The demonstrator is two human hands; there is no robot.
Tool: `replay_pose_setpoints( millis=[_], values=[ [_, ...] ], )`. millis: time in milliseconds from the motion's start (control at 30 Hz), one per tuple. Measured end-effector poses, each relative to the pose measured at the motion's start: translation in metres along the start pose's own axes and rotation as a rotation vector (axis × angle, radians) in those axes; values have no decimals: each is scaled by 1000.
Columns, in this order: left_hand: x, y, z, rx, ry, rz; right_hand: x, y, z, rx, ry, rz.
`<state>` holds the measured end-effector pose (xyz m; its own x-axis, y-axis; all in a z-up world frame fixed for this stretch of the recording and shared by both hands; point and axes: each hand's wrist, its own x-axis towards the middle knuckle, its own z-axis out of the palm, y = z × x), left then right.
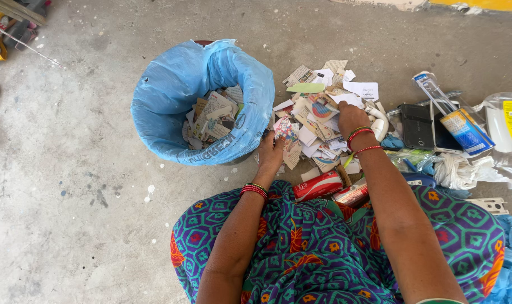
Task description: The person sits on the floor and sorts small paper scraps from a pile into a blue plastic bag. They repeatedly pick up pieces, separate them by hand, and place them into the bag. The task continues with consistent hand movements and no tools used.
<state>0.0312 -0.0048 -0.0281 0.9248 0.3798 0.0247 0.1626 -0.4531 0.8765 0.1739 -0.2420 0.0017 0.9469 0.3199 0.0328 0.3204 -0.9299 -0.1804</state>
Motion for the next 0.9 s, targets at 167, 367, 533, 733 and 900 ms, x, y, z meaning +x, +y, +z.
replay_pose_setpoints(
  millis=[167, 367, 533, 733, 900],
  values=[
    [-4, 12, -7, -107, 102, 88, -35, -20, -14, -3, -58, -122],
    [-17, 22, -12, -256, 104, 55, -119, -98, -1, -174, 2, -333],
    [-15, 8, -10, -103, 280, 186, -132, -111, -28, 4, -154, -245],
    [-12, 3, -9, -11, 77, 59, -101, -38, -64, 295, -104, -125],
    [-11, 14, -15, -106, 14, -121, -97, -43, -24, 385, -32, -20]
  ],
)
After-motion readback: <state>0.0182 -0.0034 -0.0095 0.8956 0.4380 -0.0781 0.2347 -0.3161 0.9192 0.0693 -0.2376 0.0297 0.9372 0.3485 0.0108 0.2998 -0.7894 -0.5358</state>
